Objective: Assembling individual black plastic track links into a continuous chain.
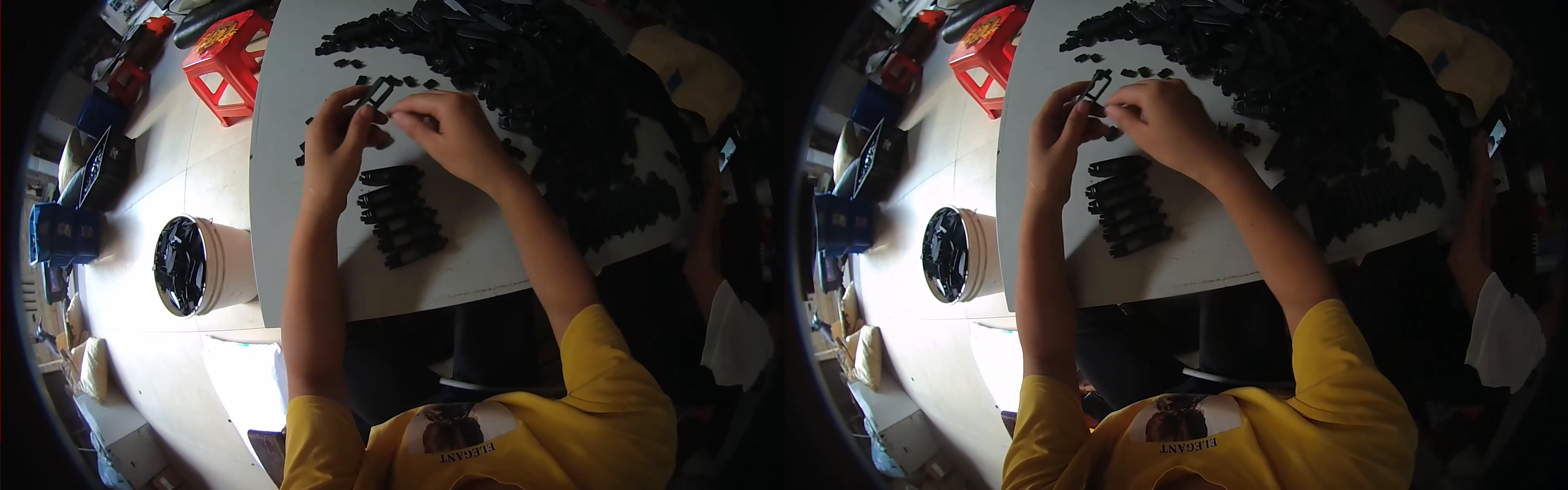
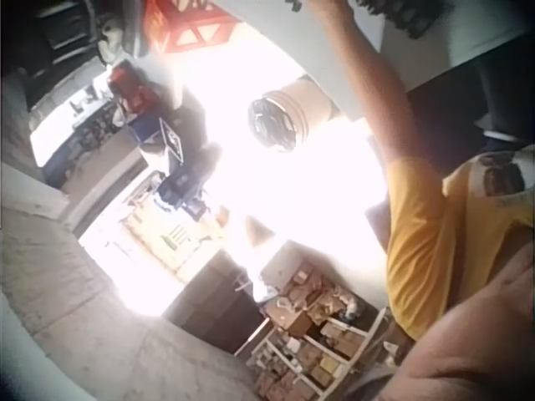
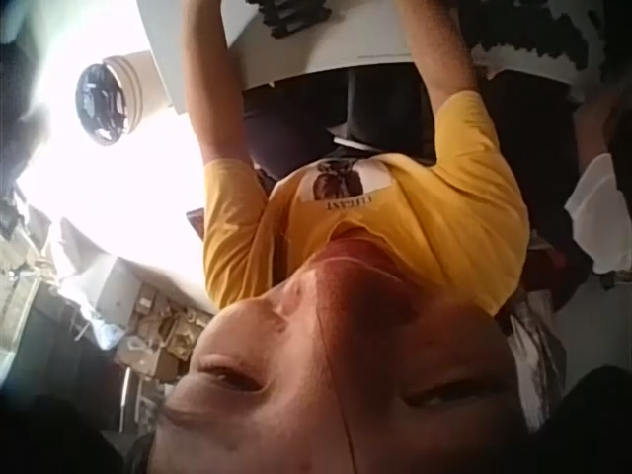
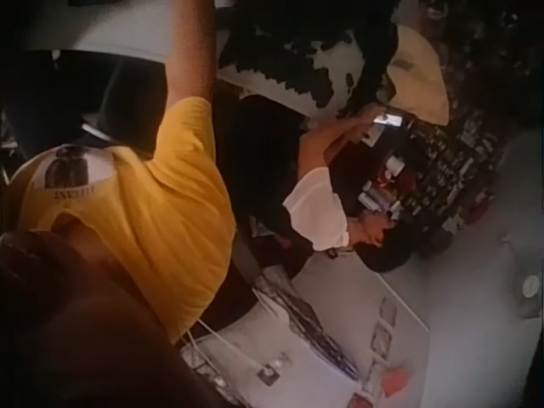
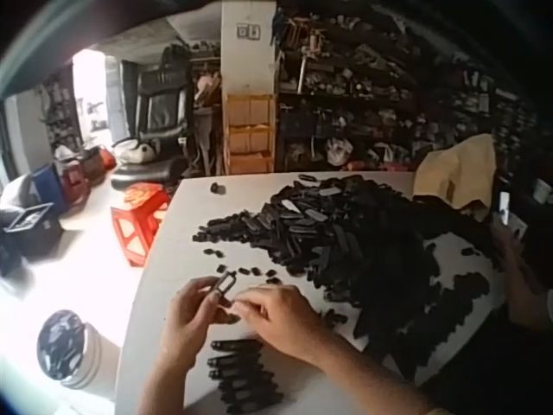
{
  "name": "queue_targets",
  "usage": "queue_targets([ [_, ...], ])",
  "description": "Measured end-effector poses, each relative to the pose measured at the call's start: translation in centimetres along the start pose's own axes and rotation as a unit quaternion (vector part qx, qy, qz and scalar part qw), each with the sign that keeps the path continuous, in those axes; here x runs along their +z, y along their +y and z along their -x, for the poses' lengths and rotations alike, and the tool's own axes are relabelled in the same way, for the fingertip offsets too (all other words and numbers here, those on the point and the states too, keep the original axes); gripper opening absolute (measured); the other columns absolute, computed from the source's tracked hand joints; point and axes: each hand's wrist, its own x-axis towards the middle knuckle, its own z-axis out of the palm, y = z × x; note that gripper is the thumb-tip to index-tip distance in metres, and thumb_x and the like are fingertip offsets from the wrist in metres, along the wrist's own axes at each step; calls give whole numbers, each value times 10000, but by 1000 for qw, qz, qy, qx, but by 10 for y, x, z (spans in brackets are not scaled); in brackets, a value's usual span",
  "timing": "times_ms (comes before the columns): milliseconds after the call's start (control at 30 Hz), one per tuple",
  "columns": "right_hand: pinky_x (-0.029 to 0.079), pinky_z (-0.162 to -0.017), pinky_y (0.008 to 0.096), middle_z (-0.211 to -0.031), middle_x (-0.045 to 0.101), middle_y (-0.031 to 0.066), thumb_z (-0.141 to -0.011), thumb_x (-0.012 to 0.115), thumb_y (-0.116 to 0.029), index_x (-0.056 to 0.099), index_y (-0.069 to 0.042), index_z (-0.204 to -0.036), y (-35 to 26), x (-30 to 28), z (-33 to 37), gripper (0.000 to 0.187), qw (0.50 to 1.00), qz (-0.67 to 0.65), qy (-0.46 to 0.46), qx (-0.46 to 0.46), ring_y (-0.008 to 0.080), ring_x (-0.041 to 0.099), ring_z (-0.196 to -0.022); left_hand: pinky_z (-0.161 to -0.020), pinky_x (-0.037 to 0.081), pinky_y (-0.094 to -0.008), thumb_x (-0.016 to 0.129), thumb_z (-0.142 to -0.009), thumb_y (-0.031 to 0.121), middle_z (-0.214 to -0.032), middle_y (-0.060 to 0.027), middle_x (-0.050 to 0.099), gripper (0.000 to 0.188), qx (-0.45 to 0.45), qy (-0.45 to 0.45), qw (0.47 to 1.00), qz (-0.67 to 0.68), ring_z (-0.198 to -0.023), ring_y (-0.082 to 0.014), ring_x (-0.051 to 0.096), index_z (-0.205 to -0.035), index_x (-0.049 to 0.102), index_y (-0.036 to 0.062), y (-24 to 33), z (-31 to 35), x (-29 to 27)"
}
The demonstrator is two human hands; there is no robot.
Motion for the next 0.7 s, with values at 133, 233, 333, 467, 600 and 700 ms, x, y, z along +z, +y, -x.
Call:
queue_targets([
  [133,494,-649,333,-803,633,100,-794,650,-114,608,-12,-802,7,-15,20,110,953,268,-38,137,245,624,-743,-573,417,-207,479,-936,156,-778,-53,584,288,-63,9,998,21,-602,-71,485,-1170,522,-6,6,1,1],
  [233,502,-673,357,-832,627,105,-781,651,-92,596,-10,-799,15,-14,23,100,931,325,-96,138,274,622,-756,-564,366,-195,460,-945,205,-793,-41,548,343,-67,-11,997,-25,-618,-69,436,-1211,498,-9,4,3,2],
  [333,503,-674,340,-849,631,99,-785,643,-62,627,-14,-857,18,-14,24,88,959,241,-93,115,245,624,-749,-541,360,-198,473,-936,157,-704,-10,541,283,-63,-19,997,-35,-595,-53,440,-1172,531,12,4,2,3],
  [467,498,-646,260,-858,643,70,-806,614,-8,660,-34,-953,6,-19,16,157,993,-90,14,70,148,620,-750,-537,355,-192,483,-926,150,-699,4,538,265,-74,-43,992,-88,-590,-47,437,-1139,557,11,6,5,6],
  [600,482,-620,216,-866,646,50,-809,604,16,661,-36,-964,7,-13,16,173,988,-143,56,13,105,609,-750,-521,347,-194,509,-893,122,-661,15,527,222,-24,-58,986,-153,-579,-36,432,-1052,605,0,3,8,11],
  [700,479,-610,221,-891,644,45,-798,618,14,664,-38,-942,4,-13,17,160,989,-138,40,26,113,608,-734,-511,344,-201,519,-877,105,-630,18,512,206,-9,-63,981,-183,-573,-35,426,-1013,617,-14,-1,8,10],
])
